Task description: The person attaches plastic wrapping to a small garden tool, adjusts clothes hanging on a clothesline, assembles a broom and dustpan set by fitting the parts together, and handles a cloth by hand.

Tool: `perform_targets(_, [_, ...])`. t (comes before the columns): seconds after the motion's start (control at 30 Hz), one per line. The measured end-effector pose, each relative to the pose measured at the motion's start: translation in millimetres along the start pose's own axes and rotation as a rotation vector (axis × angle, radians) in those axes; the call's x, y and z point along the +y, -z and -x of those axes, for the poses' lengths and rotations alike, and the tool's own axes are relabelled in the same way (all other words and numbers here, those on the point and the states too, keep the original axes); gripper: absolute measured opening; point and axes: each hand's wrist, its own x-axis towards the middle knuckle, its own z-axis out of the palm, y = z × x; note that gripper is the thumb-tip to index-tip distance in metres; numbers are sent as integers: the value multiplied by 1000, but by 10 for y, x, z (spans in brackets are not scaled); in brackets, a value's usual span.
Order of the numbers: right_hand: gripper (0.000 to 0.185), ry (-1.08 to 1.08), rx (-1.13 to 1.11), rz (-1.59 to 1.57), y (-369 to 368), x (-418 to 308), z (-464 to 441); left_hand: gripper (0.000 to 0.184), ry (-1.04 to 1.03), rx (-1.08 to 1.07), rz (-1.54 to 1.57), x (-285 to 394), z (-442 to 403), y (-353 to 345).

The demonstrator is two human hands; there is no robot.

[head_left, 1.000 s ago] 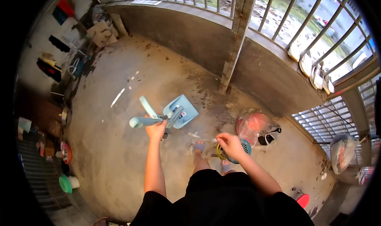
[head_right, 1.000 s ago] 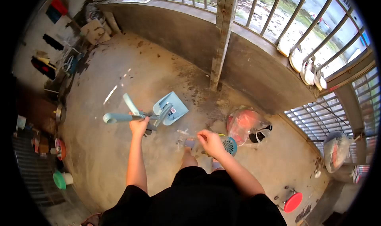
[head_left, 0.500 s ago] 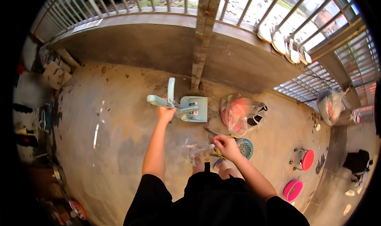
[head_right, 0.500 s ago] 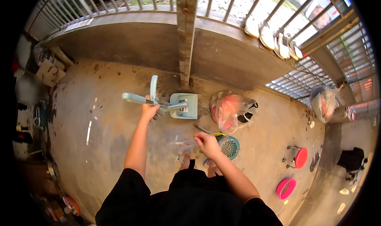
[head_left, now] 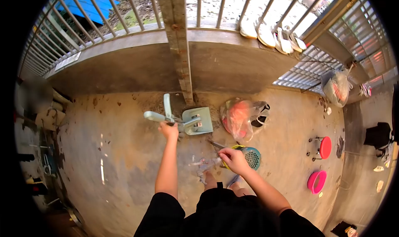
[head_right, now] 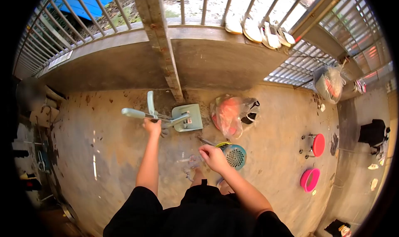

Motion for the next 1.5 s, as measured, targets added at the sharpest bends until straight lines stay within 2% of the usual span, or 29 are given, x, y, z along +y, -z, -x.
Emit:
perform_targets(0.03, [15, 21, 1, -2, 22, 2, 4, 52, -16, -11, -4, -18, 60, -66])
perform_targets(0.07, [16, 7, 2, -2, 40, 29, 15, 49, 98, 90, 245, -61, 131, -142])
perform_targets(0.13, [15, 26, 36, -20, 95, 74, 70, 36, 378, 68, 841, -126, 256, -200])
perform_targets(0.17, [15, 49, 54, -26, 146, 98, 109, 36, 362, 52, 838, -155, 261, -212])
perform_targets(0.23, [15, 28, 83, -63, 288, 138, 217, 30, 899, -154, 1334, -361, 134, -301])
perform_targets(0.27, [15, 9, 87, -91, 358, 169, 287, 36, 874, -232, 1284, -754, -78, -576])
perform_targets(0.3, [15, 11, 95, -97, 425, 228, 360, 36, 865, -237, 1281, -788, -80, -524])
perform_targets(0.37, [13, 14, 158, -121, 551, 369, 441, 45, 866, -131, 1127, -655, -37, -450])
perform_targets(0.4, [13, 22, 170, -124, 611, 440, 473, 53, 875, -164, 1180, -378, 135, -233])
perform_targets(0.43, [14, 23, 183, -132, 642, 494, 500, 53, 862, -165, 1184, -341, 171, -257])
perform_targets(0.5, [15, 39, 188, -151, 639, 540, 506, 48, 715, -23, 963, -360, 168, -226])
perform_targets(0.53, [15, 38, 190, -149, 634, 541, 505, 45, 714, 45, 902, -276, 220, -156])
perform_targets(0.67, [14, 42, 166, -156, 539, 460, 478, 42, 752, 91, 875, -152, 290, 73])
perform_targets(0.77, [14, 37, 129, -147, 464, 392, 427, 38, 851, 104, 976, 100, 438, 318])
perform_targets(0.87, [15, 45, 147, -164, 424, 257, 405, 39, 801, 21, 1103, 219, 729, 411])
perform_targets(0.93, [15, 58, 166, -168, 426, 202, 401, 42, 693, -235, 1143, 286, 982, 425])
perform_targets(0.97, [15, 74, 178, -171, 444, 196, 417, 42, 689, -253, 1137, 354, 1134, 429])
perform_targets(1.03, [17, 28, 157, -177, 504, 274, 454, 42, 527, -464, 1170, 606, 1519, 496])
perform_targets(1.07, [21, -10, 118, -182, 540, 343, 488, 42, 519, -489, 1162, 756, 1733, 524])
perform_targets(1.1, [21, -16, 148, -186, 552, 425, 525, 40, 459, -610, 1182, 921, 1949, 551])
perform_targets(1.17, [39, 103, 274, -473, 626, 585, 623, 38, 375, -779, 1190, 1231, 2340, 580])
perform_targets(1.2, [57, 68, 240, -512, 755, 623, 720, 37, 343, -944, 1181, 1360, 2549, 577])
perform_targets(1.23, [61, -4, 255, -596, 900, 626, 855, 36, 310, -1116, 1164, 1471, 2751, 529])
perform_targets(1.3, [55, -17, 266, -921, 1209, 705, 1129, 33, 276, -1275, 1092, 1670, 3149, 393])
perform_targets(1.33, [55, 0, 327, -924, 1371, 836, 1284, 32, 248, -1345, 1017, 1793, 3378, 355])
perform_targets(1.4, [41, -178, 319, -967, 1662, 1182, 1633, 30, 153, -1488, 929, 1913, 3801, 152])
perform_targets(1.43, [41, -165, 368, -978, 1770, 1352, 1836, 30, 129, -1531, 903, 1990, 4060, 101])
perform_targets(1.5, [26, -71, 727, -873, 1960, 1698, 2236, 31, -154, -1617, 727, 2144, 4596, -5])
